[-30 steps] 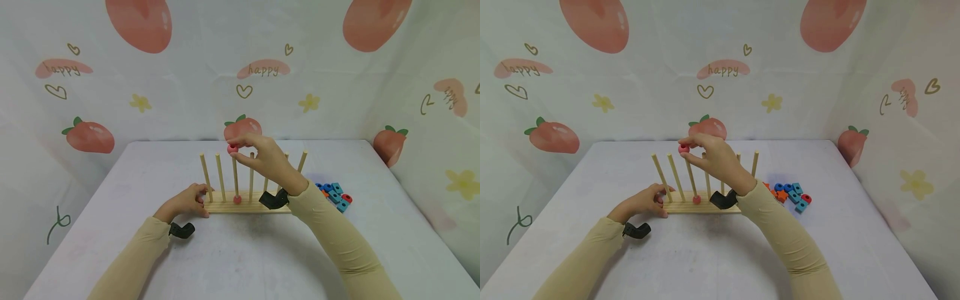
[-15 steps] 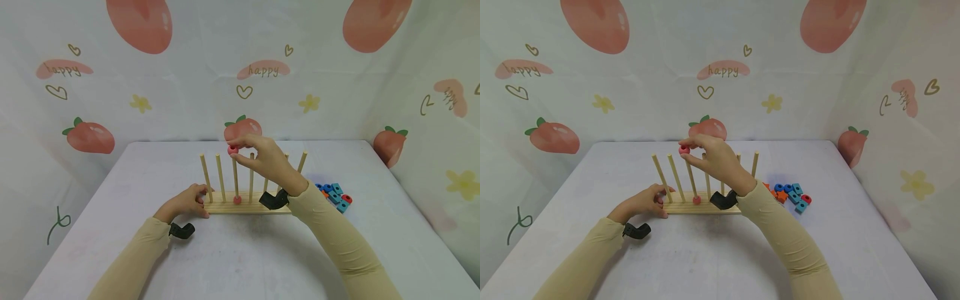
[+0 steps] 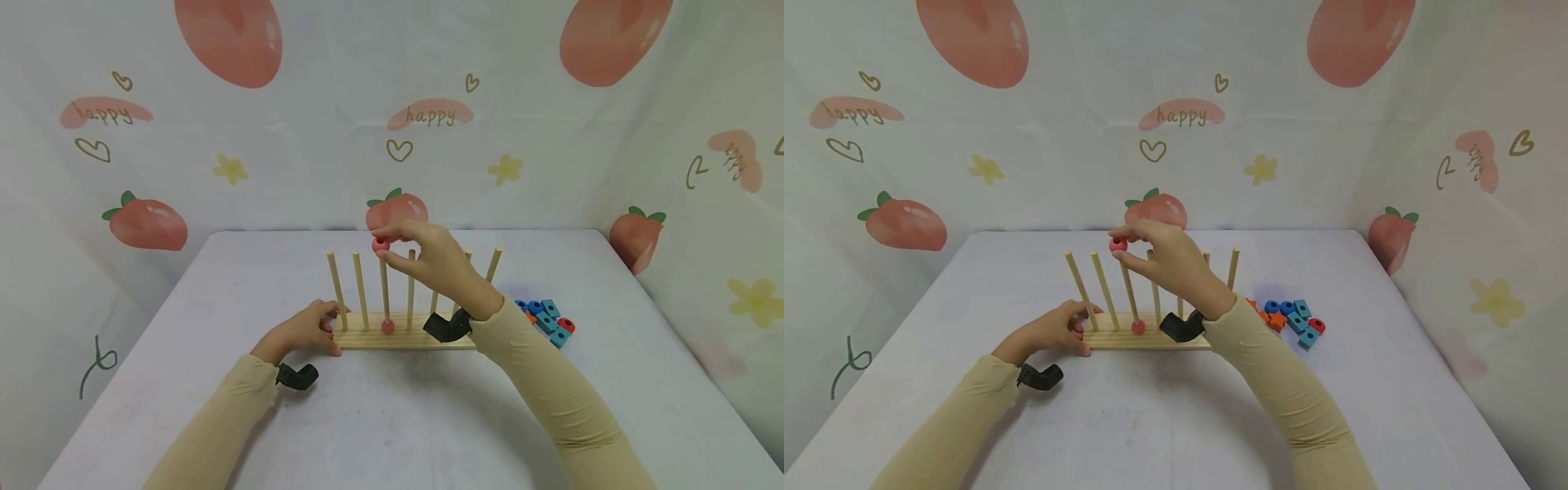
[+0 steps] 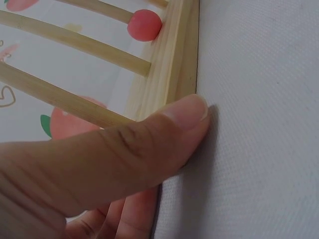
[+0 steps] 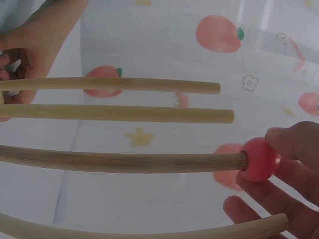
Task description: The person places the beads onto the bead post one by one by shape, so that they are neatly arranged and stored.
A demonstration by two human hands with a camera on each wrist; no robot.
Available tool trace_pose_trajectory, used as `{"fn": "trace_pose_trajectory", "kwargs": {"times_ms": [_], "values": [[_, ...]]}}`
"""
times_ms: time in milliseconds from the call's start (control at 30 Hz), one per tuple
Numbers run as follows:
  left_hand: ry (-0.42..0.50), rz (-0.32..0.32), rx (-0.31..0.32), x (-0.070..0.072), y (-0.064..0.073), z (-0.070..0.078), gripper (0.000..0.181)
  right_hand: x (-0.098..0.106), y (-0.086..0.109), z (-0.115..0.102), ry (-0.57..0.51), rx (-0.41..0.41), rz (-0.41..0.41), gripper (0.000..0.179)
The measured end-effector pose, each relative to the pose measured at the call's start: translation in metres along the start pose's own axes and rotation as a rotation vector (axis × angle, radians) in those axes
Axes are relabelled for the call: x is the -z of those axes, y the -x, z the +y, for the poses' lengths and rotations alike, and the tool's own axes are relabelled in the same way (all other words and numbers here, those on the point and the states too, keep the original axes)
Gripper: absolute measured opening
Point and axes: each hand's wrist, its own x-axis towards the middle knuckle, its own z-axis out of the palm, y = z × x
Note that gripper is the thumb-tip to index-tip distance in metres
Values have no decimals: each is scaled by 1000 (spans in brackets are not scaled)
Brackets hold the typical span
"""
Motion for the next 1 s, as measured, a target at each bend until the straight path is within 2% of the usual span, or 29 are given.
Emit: {"fn": "trace_pose_trajectory", "kwargs": {"times_ms": [267,700,1000], "values": [[-2,2,3,0,1,1,76,2,0,-2,16,-38,-36,31],[3,3,1,0,-1,-1,75,3,-1,-2,2,-28,-44,33],[16,-1,-14,0,-1,-4,76,11,0,-7,-42,-27,46,36]]}}
